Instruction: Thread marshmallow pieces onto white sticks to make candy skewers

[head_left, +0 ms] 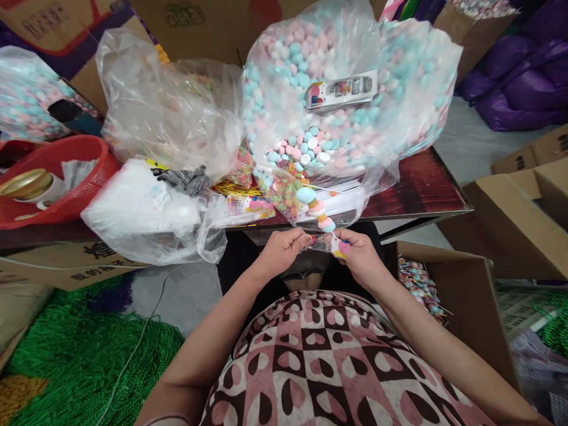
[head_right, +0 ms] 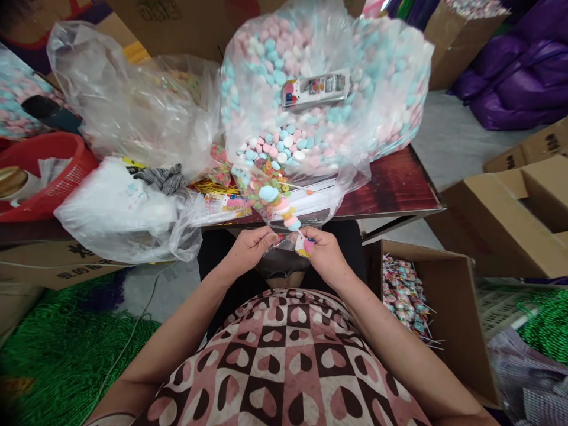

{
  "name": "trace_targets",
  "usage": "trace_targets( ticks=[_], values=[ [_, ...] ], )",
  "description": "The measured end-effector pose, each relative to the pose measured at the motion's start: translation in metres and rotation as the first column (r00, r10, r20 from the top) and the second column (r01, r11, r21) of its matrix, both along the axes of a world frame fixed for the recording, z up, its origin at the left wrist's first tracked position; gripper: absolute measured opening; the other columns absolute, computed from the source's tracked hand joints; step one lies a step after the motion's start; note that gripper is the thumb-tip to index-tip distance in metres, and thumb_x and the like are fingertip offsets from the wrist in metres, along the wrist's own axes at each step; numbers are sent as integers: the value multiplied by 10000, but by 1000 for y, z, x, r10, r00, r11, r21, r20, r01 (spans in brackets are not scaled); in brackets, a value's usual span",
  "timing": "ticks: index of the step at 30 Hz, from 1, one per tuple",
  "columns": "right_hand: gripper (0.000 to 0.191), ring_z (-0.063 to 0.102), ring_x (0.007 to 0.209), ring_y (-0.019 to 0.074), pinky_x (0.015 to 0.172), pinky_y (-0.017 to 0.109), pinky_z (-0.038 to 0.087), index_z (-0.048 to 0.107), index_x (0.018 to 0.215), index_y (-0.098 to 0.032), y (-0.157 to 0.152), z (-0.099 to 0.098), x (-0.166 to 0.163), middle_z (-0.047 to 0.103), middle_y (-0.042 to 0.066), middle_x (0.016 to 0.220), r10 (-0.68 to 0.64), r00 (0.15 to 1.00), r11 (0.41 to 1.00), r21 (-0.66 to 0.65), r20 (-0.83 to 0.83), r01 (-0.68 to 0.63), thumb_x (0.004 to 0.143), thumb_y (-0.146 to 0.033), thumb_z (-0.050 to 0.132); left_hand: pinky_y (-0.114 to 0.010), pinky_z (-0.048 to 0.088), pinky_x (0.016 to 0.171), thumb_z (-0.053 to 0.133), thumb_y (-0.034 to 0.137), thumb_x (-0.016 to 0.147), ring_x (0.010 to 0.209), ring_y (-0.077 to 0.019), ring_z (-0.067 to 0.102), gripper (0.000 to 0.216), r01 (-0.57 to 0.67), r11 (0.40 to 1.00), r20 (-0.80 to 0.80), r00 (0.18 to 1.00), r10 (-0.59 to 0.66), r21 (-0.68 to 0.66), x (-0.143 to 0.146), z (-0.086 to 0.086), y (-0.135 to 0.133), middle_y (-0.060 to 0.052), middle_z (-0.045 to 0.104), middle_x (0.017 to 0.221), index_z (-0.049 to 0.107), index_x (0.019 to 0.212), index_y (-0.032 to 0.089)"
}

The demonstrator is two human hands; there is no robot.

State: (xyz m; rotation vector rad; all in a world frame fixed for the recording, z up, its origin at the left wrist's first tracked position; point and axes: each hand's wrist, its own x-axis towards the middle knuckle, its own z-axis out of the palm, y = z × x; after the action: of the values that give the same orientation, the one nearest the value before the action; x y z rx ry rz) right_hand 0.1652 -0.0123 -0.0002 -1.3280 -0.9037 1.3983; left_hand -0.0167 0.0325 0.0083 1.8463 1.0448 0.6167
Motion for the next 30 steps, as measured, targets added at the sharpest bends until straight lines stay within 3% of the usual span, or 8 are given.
trace_targets(
  ticks=[10, 19, 25, 28, 30],
  values=[
    [311, 300, 431, 49, 390, 192, 149, 663, 784, -166, 7, 9, 2, 513, -32, 556, -60, 996, 998, -31, -66, 58, 681, -452, 731, -221, 261, 533, 398, 526, 925, 548, -88, 334, 431, -76, 997, 9, 997, 76, -22, -6, -11, 3, 50, 354, 567, 418, 657, 189],
    [367, 350, 459, 49, 386, 179, 157, 721, 930, -174, 6, 20, 16, 579, -12, 645, -62, 994, 998, -17, -88, 61, 663, -420, 780, -217, 245, 488, 413, 563, 909, 527, -83, 321, 448, -97, 994, 65, 993, 100, -47, -6, -6, 4, 47, 357, 551, 424, 659, 192],
    [324, 498, 594, 106, 495, 216, 371, 738, 785, -191, 7, 19, 14, 641, 2, 695, 23, 999, 999, 50, -31, -22, 565, -404, 844, -226, 222, 498, 445, 574, 892, 540, -79, 294, 496, -9, 998, 49, 999, 12, -57, -5, 3, 5, 45, 324, 549, 418, 595, 177],
    [309, 394, 502, 78, 444, 211, 279, 698, 680, -183, 6, 10, 12, 532, -28, 563, -24, 999, 997, 78, -26, 26, 615, -460, 821, -229, 208, 487, 470, 581, 884, 518, -70, 285, 499, -16, 990, 102, 994, 31, -142, -5, 0, 5, 53, 309, 541, 401, 597, 178],
    [373, 297, 454, 62, 417, 219, 189, 646, 621, -177, 6, 7, 11, 445, -42, 508, -62, 997, 995, 79, -37, 64, 678, -523, 772, -227, 199, 465, 497, 587, 873, 479, -60, 273, 491, -57, 967, 191, 976, 107, -249, -5, -6, 4, 64, 291, 526, 396, 614, 183]
  ],
)
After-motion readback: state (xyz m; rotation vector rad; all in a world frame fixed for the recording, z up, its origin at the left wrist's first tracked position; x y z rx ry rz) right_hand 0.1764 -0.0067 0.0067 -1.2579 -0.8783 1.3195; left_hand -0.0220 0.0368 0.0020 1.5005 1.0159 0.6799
